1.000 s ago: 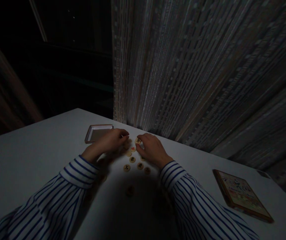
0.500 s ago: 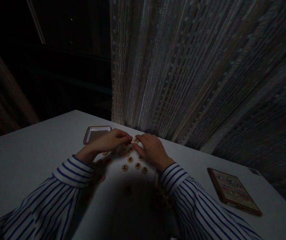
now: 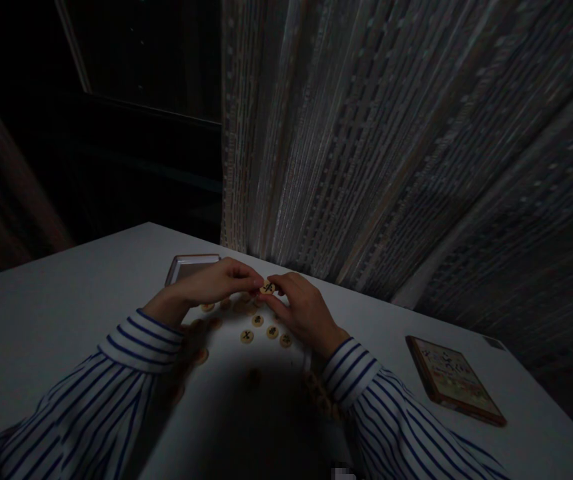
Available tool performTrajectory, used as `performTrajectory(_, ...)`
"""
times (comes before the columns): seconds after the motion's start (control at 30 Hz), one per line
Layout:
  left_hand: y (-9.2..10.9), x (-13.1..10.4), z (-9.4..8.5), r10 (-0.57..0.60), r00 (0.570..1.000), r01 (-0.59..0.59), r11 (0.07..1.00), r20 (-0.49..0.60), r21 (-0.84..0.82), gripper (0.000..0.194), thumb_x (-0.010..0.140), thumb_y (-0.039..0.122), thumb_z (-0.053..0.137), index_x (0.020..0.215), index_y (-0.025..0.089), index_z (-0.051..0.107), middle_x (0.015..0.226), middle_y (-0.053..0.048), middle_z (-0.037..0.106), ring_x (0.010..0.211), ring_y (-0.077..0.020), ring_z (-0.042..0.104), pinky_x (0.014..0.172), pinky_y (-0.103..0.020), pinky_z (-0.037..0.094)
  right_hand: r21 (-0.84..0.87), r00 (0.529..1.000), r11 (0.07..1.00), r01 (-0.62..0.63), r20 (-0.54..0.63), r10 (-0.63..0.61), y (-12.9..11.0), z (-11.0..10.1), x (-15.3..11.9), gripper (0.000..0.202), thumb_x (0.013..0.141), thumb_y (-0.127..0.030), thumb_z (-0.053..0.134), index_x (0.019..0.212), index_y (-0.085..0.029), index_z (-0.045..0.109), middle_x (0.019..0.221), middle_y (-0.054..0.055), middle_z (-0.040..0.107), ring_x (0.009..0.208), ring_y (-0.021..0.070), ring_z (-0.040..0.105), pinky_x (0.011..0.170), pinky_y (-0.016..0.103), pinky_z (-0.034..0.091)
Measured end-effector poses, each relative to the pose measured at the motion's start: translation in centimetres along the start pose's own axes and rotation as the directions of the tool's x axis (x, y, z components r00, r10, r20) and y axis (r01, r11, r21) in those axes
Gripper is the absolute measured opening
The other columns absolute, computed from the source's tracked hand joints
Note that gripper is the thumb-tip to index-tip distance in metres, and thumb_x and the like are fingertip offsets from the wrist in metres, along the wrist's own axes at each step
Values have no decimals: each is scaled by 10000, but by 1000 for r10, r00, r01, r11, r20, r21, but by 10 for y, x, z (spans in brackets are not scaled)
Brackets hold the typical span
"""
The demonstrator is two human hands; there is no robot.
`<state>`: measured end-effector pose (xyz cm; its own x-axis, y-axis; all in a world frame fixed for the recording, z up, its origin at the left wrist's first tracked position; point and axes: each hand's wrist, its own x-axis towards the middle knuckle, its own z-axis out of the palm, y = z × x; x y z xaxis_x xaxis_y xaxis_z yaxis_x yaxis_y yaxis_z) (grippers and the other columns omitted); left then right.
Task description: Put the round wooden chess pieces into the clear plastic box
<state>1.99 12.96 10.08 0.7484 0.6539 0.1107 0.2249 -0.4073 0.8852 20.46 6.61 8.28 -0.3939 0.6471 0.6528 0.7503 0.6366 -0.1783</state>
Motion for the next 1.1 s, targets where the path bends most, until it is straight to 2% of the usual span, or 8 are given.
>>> performTrajectory(0.13,3,-2,0,37,999,-36,999,34,-13,292,784,367,504,775,134,679,730,-27,661,705,-137,558,680,-242,419,23,1000,1000,0,-16,0,-4,-4,-1,256,830,-360,526,1002,-180,584,788,50,604,729,152,561,640,283,473)
performTrajectory(0.4,12,-4,4,20,997,-20,1000,69,1,302,766,398,528,768,137,681,680,-7,634,635,-116,529,605,-219,392,54,999,998,-26,-22,27,-9,-11,-11,246,821,-368,542,991,-199,597,770,34,601,711,142,555,622,263,464)
performTrajectory(0.67,23,-6,12,31,993,-31,1000,117,-5,251,758,338,544,736,124,674,634,4,593,607,-103,496,576,-206,380,131,992,984,-122,-24,127,-18,-20,-23,234,794,-329,586,986,-196,602,772,23,597,707,132,557,617,250,462)
performTrajectory(0.87,28,-6,21,53,982,-51,999,183,-15,236,763,322,551,724,125,675,613,8,590,604,-98,494,581,-195,387,132,995,986,-100,-6,101,-18,-26,-35,247,800,-322,582,1009,-190,599,807,37,614,739,136,568,652,262,472)
performTrajectory(1.1,25,-3,32,74,979,-78,997,190,14,291,759,373,546,701,114,668,605,6,573,582,-104,478,565,-208,377,127,997,989,-71,-31,75,-19,-34,-44,228,793,-309,594,976,-174,612,841,54,627,777,144,577,688,275,481)
